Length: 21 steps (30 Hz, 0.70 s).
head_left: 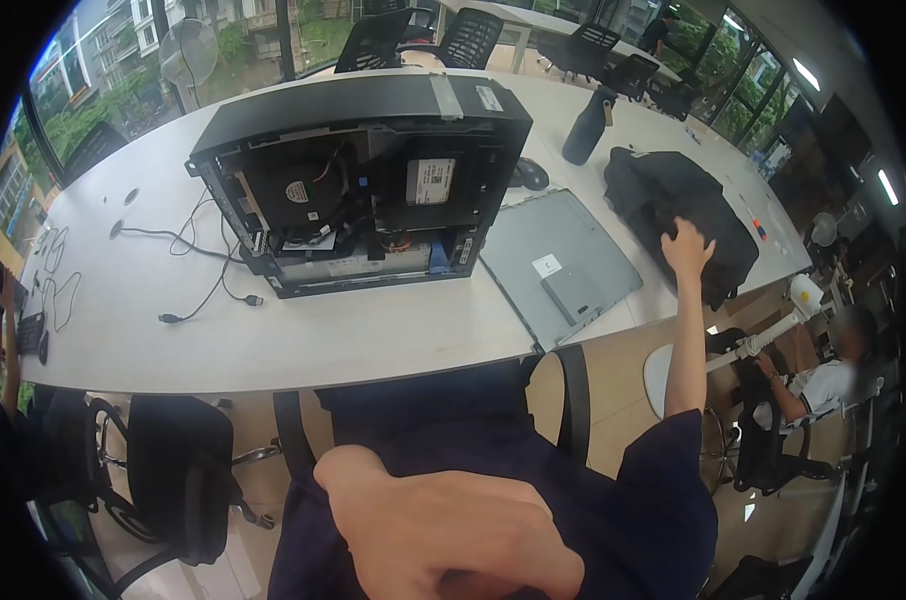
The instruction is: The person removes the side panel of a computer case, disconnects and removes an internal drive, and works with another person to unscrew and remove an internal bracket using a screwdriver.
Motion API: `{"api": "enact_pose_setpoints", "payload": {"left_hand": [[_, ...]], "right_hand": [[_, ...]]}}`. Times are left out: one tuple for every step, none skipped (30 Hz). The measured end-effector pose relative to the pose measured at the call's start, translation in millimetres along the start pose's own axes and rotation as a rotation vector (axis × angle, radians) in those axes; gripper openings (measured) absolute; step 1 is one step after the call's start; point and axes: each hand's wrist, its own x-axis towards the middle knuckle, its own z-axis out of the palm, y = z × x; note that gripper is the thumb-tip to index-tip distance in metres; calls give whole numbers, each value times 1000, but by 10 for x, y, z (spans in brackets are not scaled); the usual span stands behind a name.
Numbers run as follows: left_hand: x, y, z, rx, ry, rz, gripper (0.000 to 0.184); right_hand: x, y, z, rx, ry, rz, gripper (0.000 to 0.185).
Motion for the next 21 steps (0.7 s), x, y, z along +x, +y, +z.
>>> {"api": "enact_pose_setpoints", "payload": {"left_hand": [[125, 23, -135, 1, 3, 6, 23], [344, 84, -397, -160, -295, -250, 24], [472, 117, -556, -319, -593, -506, 26], [444, 93, -597, -313, -592, -505, 26], [369, 59, -649, -295, -640, -671, 29], [327, 58, -692, -276, -683, -845, 33], [665, 18, -850, -429, -901, -1216, 36], [651, -41, -859, -422, -899, -1225, 36], [590, -137, -890, -336, -1027, -1187, 32], [510, -238, -938, -250, -1155, -1144, 29], [388, -347, -1027, -66, -1334, -963, 34], [254, -439, -1070, 167, -1363, -802, 32], [178, -521, -1069, 395, -1412, -810, 33], [28, -646, -1069, 573, -1384, -802, 33], [-260, -876, -1164, 637, -1253, -663, 42], [-444, -1054, -1186, 817, -1205, -527, 47], [-591, -1200, -1201, 991, -1144, -385, 52], [-717, -1362, -1246, 994, -1135, -374, 52], [-821, -1514, -1297, 1054, -1126, -340, 56], [-867, -1602, -1341, 1114, -1115, -306, 59], [-883, -1631, -1358, 1220, -1146, -245, 58]], "right_hand": [[-13, 52, 122, -30, -61, -12, 58], [-46, 113, 250, 19, -65, -46, 62], [-109, 181, 395, 56, -12, -86, 64], [-133, 225, 503, 95, 39, -123, 67], [-102, 275, 604, 100, 32, -123, 67], [-112, 328, 711, 123, 95, -160, 67], [-107, 368, 785, 147, 161, -196, 68], [-53, 398, 840, 155, 155, -195, 68], [-1, 417, 872, 149, 154, -193, 66], [38, 420, 892, 143, 154, -188, 64], [66, 410, 915, 127, 164, -175, 63], [85, 384, 936, 135, 164, -170, 63], [118, 358, 957, 109, 173, -153, 62], [150, 347, 978, 80, 181, -136, 62], [204, 358, 1032, 63, 185, -134, 64], [240, 339, 1016, 61, 189, -134, 64], [280, 302, 980, 47, 103, -85, 66], [344, 240, 929, 35, 23, -39, 68], [388, 166, 888, 16, -14, 4, 66], [356, 99, 837, 16, -2, -3, 66], [254, -16, 707, 192, -1, -49, 61]]}}
